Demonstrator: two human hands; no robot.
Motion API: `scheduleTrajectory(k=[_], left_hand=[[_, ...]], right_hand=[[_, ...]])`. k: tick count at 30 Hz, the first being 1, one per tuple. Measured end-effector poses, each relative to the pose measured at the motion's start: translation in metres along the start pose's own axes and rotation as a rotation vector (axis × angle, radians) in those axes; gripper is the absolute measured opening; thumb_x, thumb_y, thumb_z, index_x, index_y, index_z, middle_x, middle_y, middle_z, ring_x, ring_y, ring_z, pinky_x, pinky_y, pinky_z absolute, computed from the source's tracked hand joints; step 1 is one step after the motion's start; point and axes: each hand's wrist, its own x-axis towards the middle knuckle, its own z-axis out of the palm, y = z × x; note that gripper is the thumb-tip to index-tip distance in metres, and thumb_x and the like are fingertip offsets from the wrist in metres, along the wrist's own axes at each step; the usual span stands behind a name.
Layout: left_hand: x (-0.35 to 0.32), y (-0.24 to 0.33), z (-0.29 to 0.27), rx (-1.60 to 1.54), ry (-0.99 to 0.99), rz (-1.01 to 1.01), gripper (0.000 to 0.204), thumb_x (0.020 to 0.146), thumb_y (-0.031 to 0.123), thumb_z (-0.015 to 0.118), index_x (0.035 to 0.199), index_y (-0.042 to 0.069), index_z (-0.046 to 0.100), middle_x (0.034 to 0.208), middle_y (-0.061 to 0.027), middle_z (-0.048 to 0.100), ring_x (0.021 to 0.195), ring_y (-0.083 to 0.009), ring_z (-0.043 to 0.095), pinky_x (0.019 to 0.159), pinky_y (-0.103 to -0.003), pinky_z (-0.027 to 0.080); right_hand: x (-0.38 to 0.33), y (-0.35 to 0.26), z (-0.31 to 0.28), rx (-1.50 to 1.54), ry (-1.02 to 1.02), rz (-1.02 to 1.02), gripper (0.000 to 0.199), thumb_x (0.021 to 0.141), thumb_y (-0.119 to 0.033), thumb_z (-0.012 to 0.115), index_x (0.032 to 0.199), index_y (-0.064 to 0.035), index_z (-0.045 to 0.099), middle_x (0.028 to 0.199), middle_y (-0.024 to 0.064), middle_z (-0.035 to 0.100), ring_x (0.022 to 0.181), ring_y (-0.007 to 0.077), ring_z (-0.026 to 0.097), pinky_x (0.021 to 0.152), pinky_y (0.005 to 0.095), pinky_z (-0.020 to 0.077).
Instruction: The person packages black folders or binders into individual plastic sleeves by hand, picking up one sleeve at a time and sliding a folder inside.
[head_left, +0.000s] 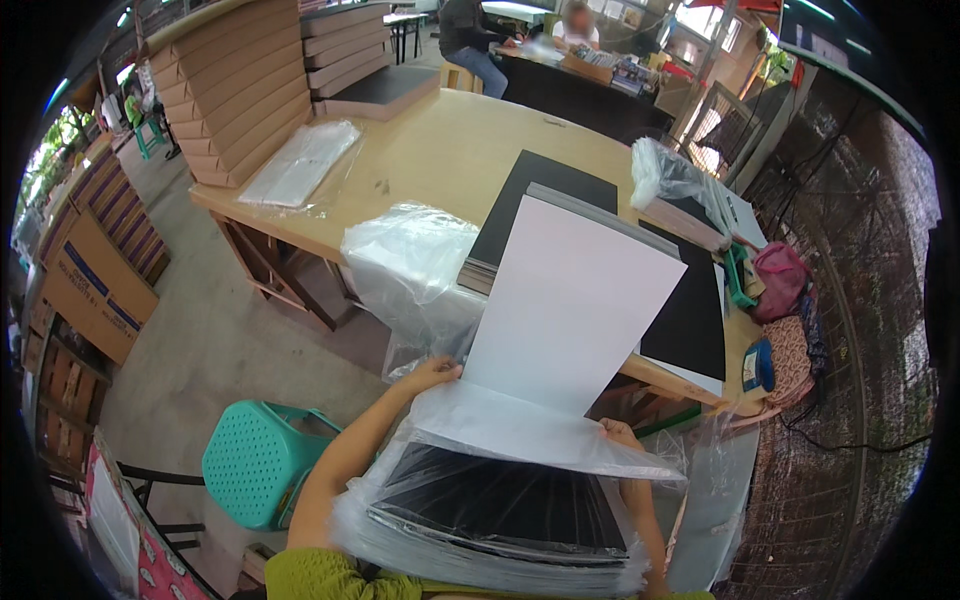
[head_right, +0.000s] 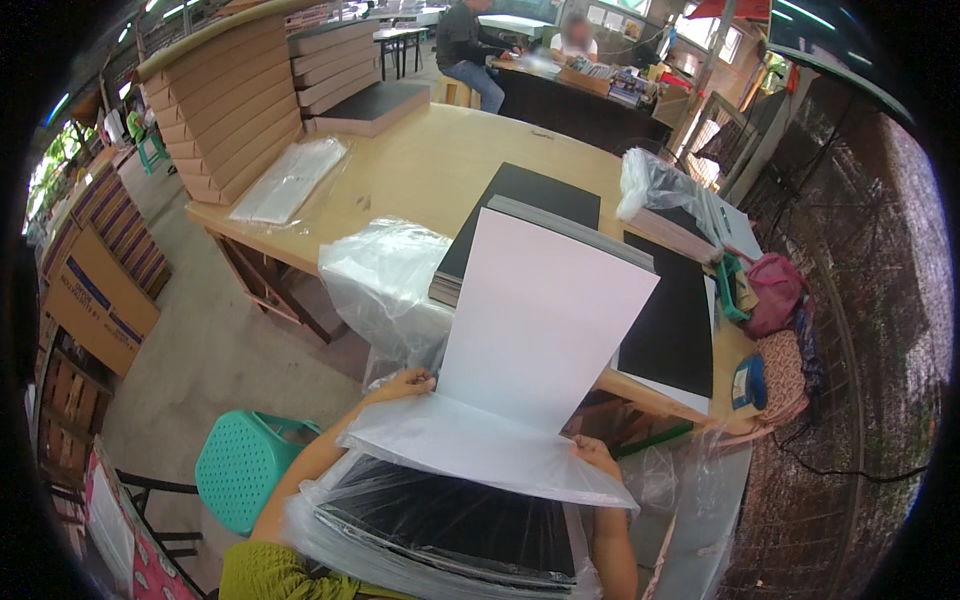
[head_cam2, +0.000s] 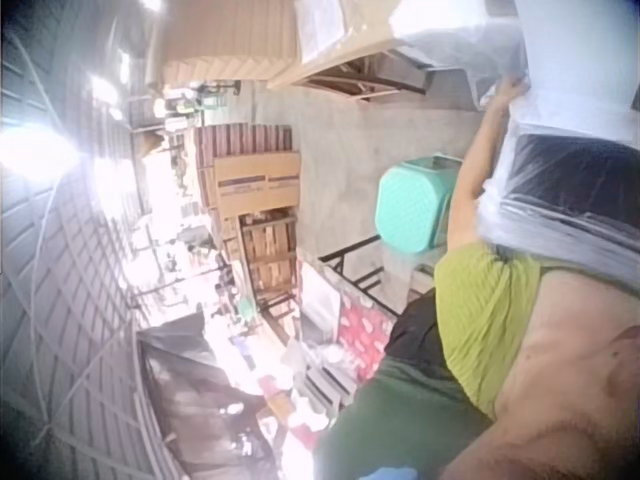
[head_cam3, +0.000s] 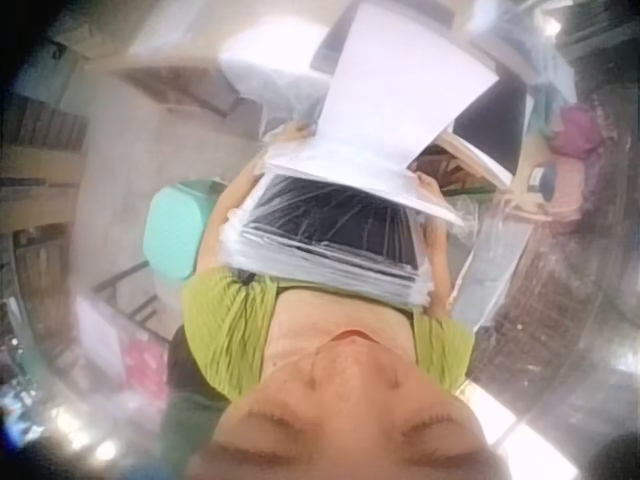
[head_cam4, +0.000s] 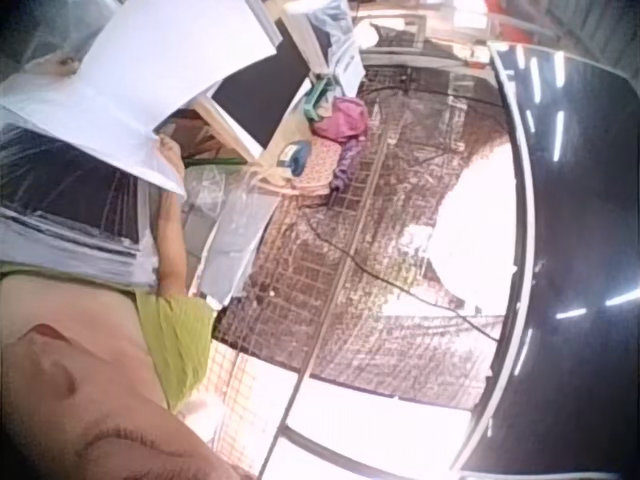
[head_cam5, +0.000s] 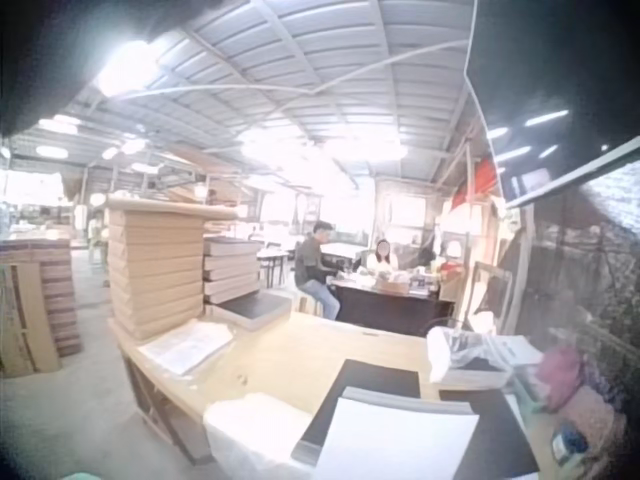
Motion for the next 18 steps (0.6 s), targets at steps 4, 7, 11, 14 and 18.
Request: scheduleTrajectory(k=[4,7,11,14,18], left_hand=[[0.002,0.012,-0.003,-0.16,-0.102,-0.043,0.03,0.084,0.025,0.068,0.104,0.004,0.058,0.083,-0.0059,0.058,0.077,-0.0108,0.053,0.067,-0.026,0.043],[0.009,0.008,-0.007,-0.259,-0.09,-0.106,0.029,0.083,0.02,0.068,0.105,0.006,0.057,0.076,-0.0029,0.057,0.065,-0.0088,0.05,0.057,-0.024,0.04],[0.016,-0.012,-0.024,-0.256,-0.133,-0.167,0.028,0.083,0.017,0.067,0.106,0.006,0.056,0.07,-0.0006,0.055,0.052,-0.0072,0.045,0.044,-0.023,0.033],[0.021,-0.025,-0.027,-0.245,-0.025,-0.127,0.027,0.083,0.017,0.065,0.106,0.006,0.056,0.071,-0.0011,0.057,0.053,-0.0083,0.047,0.046,-0.024,0.035],[0.034,-0.023,-0.008,0.02,0.144,0.114,0.029,0.084,0.018,0.064,0.107,0.004,0.054,0.074,-0.0041,0.059,0.062,-0.0121,0.054,0.058,-0.028,0.044]], right_hand=[[-0.011,0.002,-0.005,-0.226,-0.028,-0.089,0.014,0.081,-0.006,0.065,0.094,0.0004,0.063,0.094,0.0097,0.062,0.084,0.0173,0.06,0.075,0.0276,0.0481],[-0.033,0.018,0.022,-0.507,-0.027,-0.557,0.023,0.082,-0.001,0.06,0.106,0.0009,0.061,0.112,0.0111,0.055,0.105,0.0201,0.054,0.093,0.0309,0.042],[-0.044,0.016,0.057,-0.559,0.056,-0.491,0.034,0.083,-0.001,0.059,0.116,-0.0009,0.054,0.113,0.0102,0.054,0.108,0.0194,0.052,0.093,0.0299,0.0422],[-0.035,0.023,0.041,-0.709,0.04,-0.534,0.036,0.083,-0.002,0.059,0.118,-0.0016,0.053,0.113,0.0108,0.053,0.109,0.0191,0.052,0.093,0.0298,0.0425],[0.005,0.061,-0.044,-0.184,0.237,-0.085,0.036,0.082,-0.005,0.061,0.117,-0.0021,0.054,0.115,0.0122,0.052,0.11,0.0205,0.051,0.093,0.0308,0.0417]])
